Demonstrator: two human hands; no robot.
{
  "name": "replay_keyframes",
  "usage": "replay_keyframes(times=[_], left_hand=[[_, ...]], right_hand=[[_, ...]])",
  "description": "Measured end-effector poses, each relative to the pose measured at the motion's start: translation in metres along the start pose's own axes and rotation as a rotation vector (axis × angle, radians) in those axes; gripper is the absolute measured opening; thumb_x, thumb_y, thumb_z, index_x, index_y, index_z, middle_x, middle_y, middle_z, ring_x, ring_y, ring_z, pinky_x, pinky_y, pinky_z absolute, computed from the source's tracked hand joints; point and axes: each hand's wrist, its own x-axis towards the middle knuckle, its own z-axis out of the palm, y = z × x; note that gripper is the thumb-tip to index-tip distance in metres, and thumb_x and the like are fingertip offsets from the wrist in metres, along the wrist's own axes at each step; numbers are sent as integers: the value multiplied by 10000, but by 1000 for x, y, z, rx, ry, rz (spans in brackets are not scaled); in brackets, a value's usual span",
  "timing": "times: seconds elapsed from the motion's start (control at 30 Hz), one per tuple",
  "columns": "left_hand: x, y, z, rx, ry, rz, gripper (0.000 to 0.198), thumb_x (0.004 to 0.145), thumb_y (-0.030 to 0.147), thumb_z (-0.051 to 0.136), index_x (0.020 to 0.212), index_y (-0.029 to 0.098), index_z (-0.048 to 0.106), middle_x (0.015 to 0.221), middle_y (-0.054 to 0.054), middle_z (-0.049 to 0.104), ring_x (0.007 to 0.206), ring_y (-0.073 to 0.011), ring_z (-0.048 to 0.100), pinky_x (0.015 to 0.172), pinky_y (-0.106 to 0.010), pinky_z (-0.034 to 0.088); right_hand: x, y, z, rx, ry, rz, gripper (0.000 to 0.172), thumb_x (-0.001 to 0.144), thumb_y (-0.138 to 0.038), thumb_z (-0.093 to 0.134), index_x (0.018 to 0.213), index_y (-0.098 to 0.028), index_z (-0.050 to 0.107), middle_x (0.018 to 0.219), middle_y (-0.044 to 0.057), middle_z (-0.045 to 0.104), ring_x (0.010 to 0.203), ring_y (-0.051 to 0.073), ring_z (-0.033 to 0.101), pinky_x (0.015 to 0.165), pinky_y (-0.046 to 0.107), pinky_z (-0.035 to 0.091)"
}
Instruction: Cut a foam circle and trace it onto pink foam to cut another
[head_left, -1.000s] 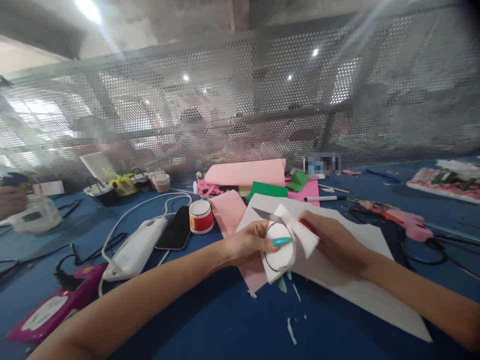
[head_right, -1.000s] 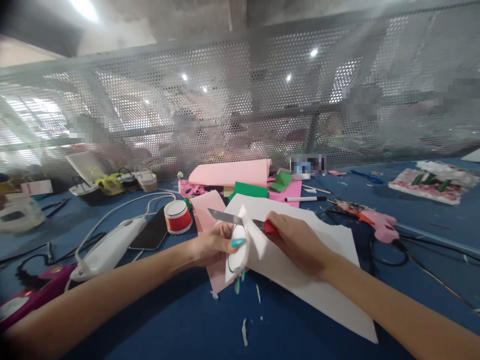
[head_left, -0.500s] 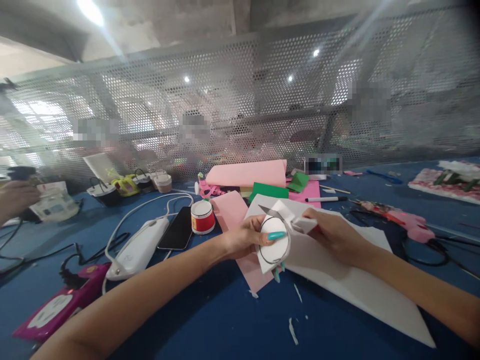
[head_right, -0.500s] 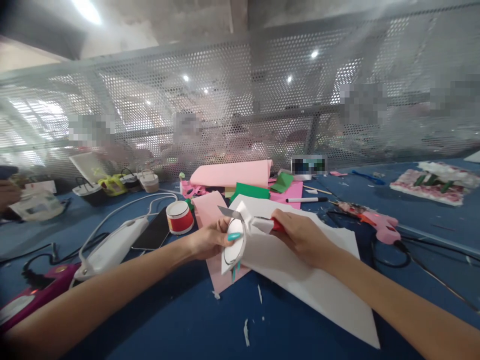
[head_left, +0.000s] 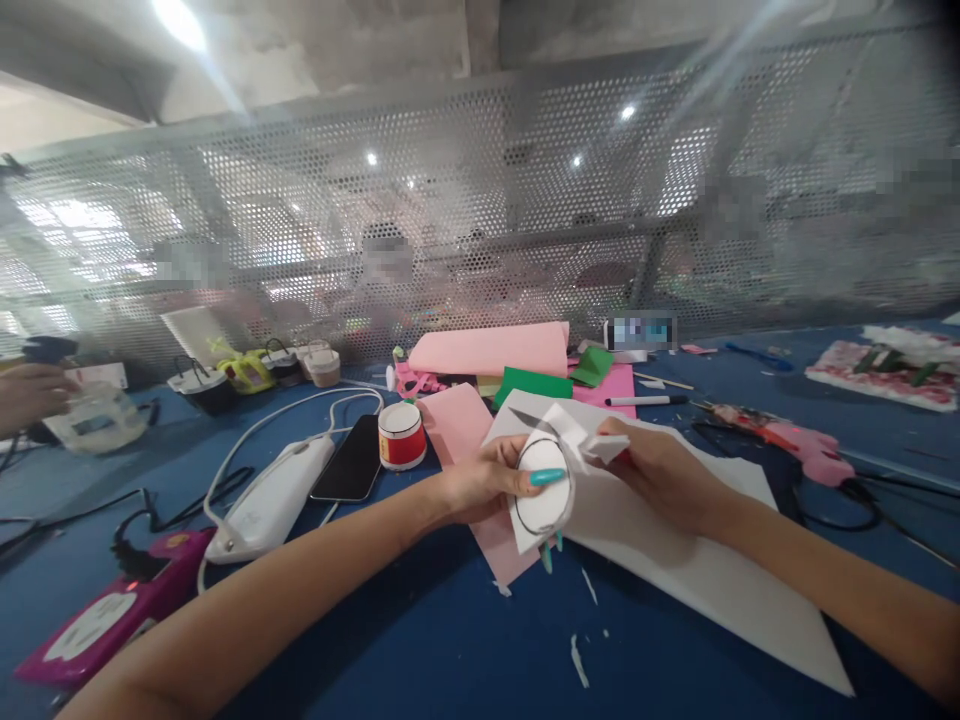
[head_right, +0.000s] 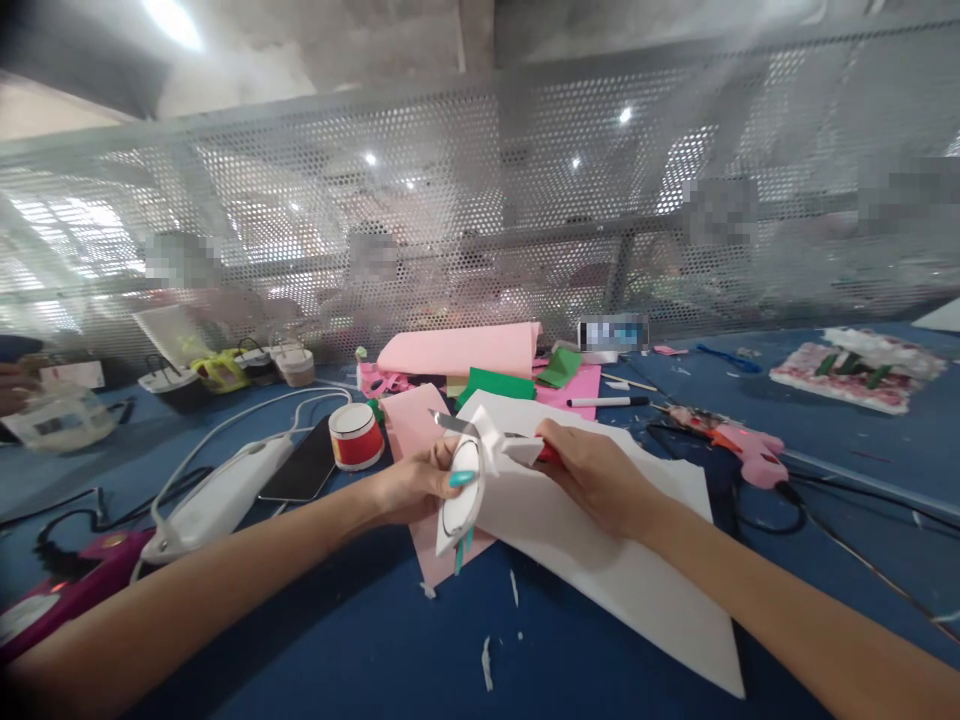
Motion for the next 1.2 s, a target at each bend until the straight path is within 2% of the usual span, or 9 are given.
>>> replay_keyframes(times=[0.17, 0.33, 0.43, 0.53, 0.63, 0.77, 0.87, 1.03, 1.2], left_hand=[[2, -11, 14, 181, -176, -249, 409, 478, 275, 875, 796, 100, 688, 678, -14, 677, 606, -102, 626, 649, -214, 523], [4, -1, 7, 146, 91, -30, 513, 527, 264, 855, 958, 102, 628, 799, -50, 674, 668, -119, 636, 627, -217, 525], [6, 5, -4, 164, 192, -5, 573, 537, 268, 849, 1017, 129, 566, 848, -56, 654, 661, -148, 642, 548, -240, 525], [9, 2, -11, 148, 264, -28, 571, 528, 239, 850, 983, 146, 519, 851, -40, 638, 658, -150, 651, 533, -240, 534], [12, -5, -14, 110, 306, -8, 604, 498, 209, 862, 970, 165, 487, 808, -7, 631, 635, -136, 651, 536, -231, 541], [12, -9, -14, 92, 281, 23, 560, 518, 185, 854, 942, 188, 488, 857, -5, 646, 678, -135, 657, 577, -234, 548], [12, -8, -11, 72, 279, 37, 556, 530, 171, 848, 979, 198, 522, 889, -11, 659, 707, -130, 657, 624, -231, 540], [10, -7, -7, 30, 309, 41, 597, 514, 133, 848, 1046, 184, 582, 855, -4, 662, 699, -114, 645, 645, -217, 528], [9, -8, -9, 20, 282, 3, 577, 541, 139, 839, 1069, 168, 607, 837, -12, 672, 668, -110, 644, 614, -212, 523]], right_hand=[[2, -12, 2, 60, 3, 45, 216, 928, -391, 390, 826, -226, 485, 693, 26, 615, 604, 182, 556, 553, 276, 391], [7, -2, -1, -10, 118, 232, 282, 921, -471, 379, 872, -219, 494, 644, 35, 611, 603, 221, 591, 536, 287, 372], [10, 3, -5, -43, 123, 366, 322, 915, -521, 370, 847, -221, 461, 578, 11, 572, 523, 208, 560, 498, 277, 340], [10, 1, -8, -183, 166, 346, 344, 930, -512, 341, 871, -204, 482, 622, 50, 588, 560, 222, 557, 498, 283, 322], [8, -2, -11, -569, 268, 246, 388, 930, -476, 360, 977, -143, 552, 775, 165, 602, 745, 303, 554, 574, 338, 338], [7, 2, -16, -844, 335, 240, 367, 931, -258, 349, 1193, -101, 552, 810, 210, 554, 806, 339, 484, 611, 400, 329], [8, 6, -23, -803, 283, 199, 426, 903, -100, 305, 1200, -177, 599, 803, 182, 561, 805, 320, 479, 636, 418, 322], [9, 6, -31, -764, 326, 144, 395, 930, -139, 329, 1098, -241, 672, 880, 144, 624, 882, 316, 517, 738, 456, 331], [10, 20, -25, -530, 360, 365, 371, 931, -305, 358, 1100, -121, 632, 713, 165, 631, 625, 274, 574, 583, 397, 381]])
